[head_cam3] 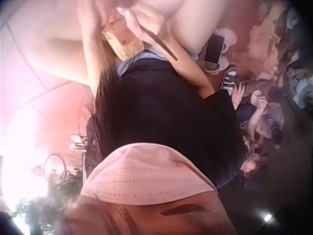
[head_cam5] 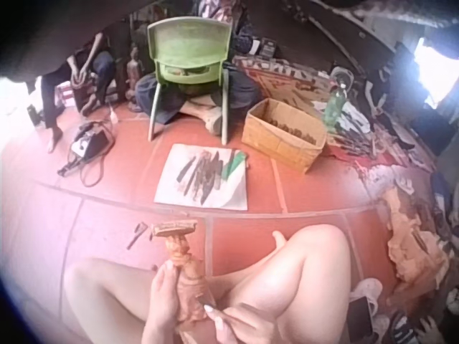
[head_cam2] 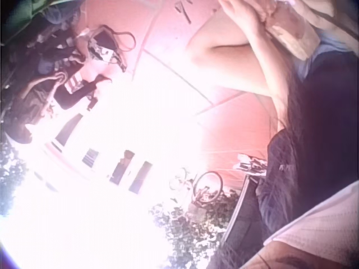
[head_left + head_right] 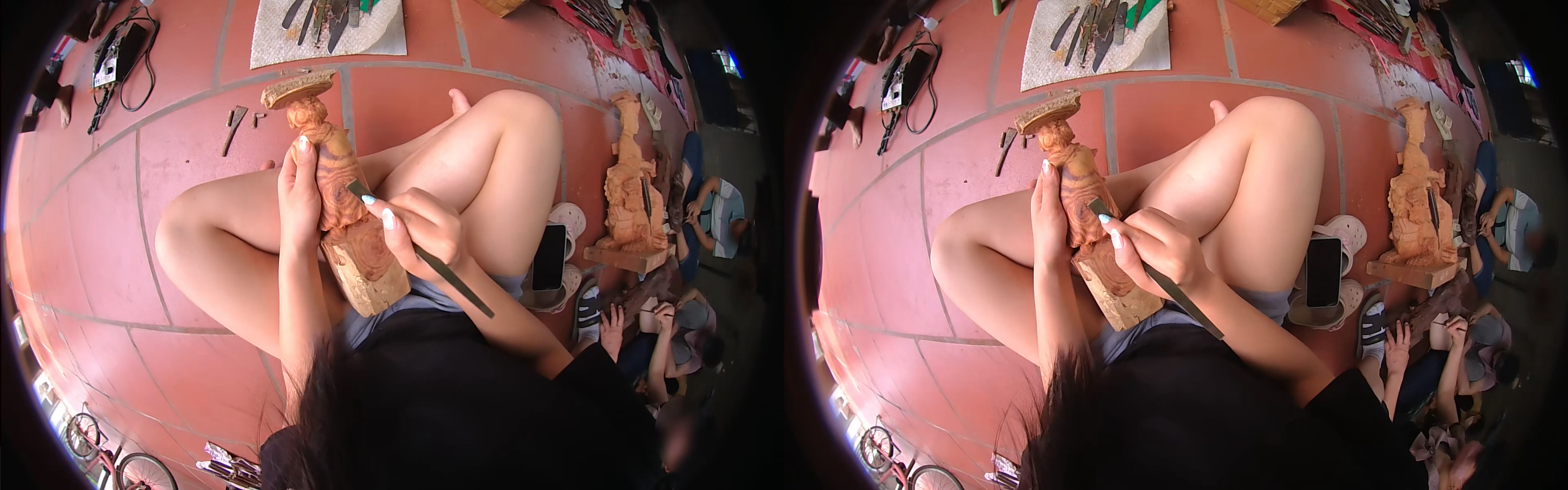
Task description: The person sits on a tiled floor and carves a wooden figurine using a small carving knife. They hold the wood in their lap and carefully remove shavings to shape the figure, occasionally rotating the piece to access different sides.
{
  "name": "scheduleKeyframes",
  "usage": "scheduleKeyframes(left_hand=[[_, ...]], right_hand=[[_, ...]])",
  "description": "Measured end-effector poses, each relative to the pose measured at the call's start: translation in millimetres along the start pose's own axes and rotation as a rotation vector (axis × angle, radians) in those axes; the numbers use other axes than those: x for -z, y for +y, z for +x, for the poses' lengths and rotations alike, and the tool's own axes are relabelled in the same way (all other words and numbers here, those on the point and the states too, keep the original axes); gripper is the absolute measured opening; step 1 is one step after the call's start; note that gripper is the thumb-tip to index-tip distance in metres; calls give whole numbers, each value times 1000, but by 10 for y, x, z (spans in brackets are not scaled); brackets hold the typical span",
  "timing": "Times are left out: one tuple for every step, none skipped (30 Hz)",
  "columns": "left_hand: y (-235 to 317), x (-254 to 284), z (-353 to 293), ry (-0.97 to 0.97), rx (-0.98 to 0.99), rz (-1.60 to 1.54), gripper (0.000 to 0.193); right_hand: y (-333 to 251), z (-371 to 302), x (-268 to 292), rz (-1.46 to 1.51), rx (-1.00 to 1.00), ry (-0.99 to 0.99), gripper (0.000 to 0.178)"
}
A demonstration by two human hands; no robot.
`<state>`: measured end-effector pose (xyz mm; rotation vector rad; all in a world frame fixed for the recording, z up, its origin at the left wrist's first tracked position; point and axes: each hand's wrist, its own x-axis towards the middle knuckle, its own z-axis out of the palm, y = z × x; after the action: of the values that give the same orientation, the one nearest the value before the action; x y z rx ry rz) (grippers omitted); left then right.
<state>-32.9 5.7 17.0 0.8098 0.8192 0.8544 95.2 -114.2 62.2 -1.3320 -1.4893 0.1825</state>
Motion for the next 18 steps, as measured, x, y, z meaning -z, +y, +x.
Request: scheduleKeyframes(left_hand=[[-8,-14,7,-6,4,14,43],[-24,-18,-5,-13,14,22,44],[-32,-34,-25,6,22,13,44],[-17,-26,-20,7,23,9,44],[-14,-11,-17,8,23,4,44],[-7,3,-18,9,23,0,44],[-28,-22,-43,50,37,-32,44],[-15,-45,-35,39,27,-26,44],[15,-72,-4,28,17,-21,44],[1,-65,1,17,23,-13,44],[-33,-14,19,-30,3,-25,44],[-56,-6,-9,-14,23,-31,44],[-48,-22,-21,2,34,-40,45],[-10,-40,-9,15,34,-45,45],[-22,-32,-7,40,38,-35,45],[-22,-39,-3,46,35,-21,44],[-17,-49,4,52,32,-7,44],[-8,-57,15,58,29,7,44]], right_hand=[[6,49,16,-10,-51,-21,13],[59,105,-17,-14,-48,-15,13],[114,153,-43,-20,-45,-10,13],[165,238,-70,-22,-33,-4,13],[123,166,-67,-25,-45,-16,13],[46,45,-48,-28,-57,-28,13],[-36,-36,-14,-7,-48,-28,12],[-48,-42,-5,-5,-17,-27,12],[-10,20,-1,-12,0,-22,12],[10,123,-6,-21,3,-18,13],[39,238,-42,-37,-11,-3,13],[63,274,-75,-45,-58,-25,14],[54,225,-82,-57,-51,-44,15],[44,162,-88,-67,-34,-55,15],[-2,36,-50,-39,-13,-60,17],[-55,-44,-19,-61,14,-75,17],[-31,-42,5,-61,22,-90,18],[-26,-15,19,-60,29,-104,18]])
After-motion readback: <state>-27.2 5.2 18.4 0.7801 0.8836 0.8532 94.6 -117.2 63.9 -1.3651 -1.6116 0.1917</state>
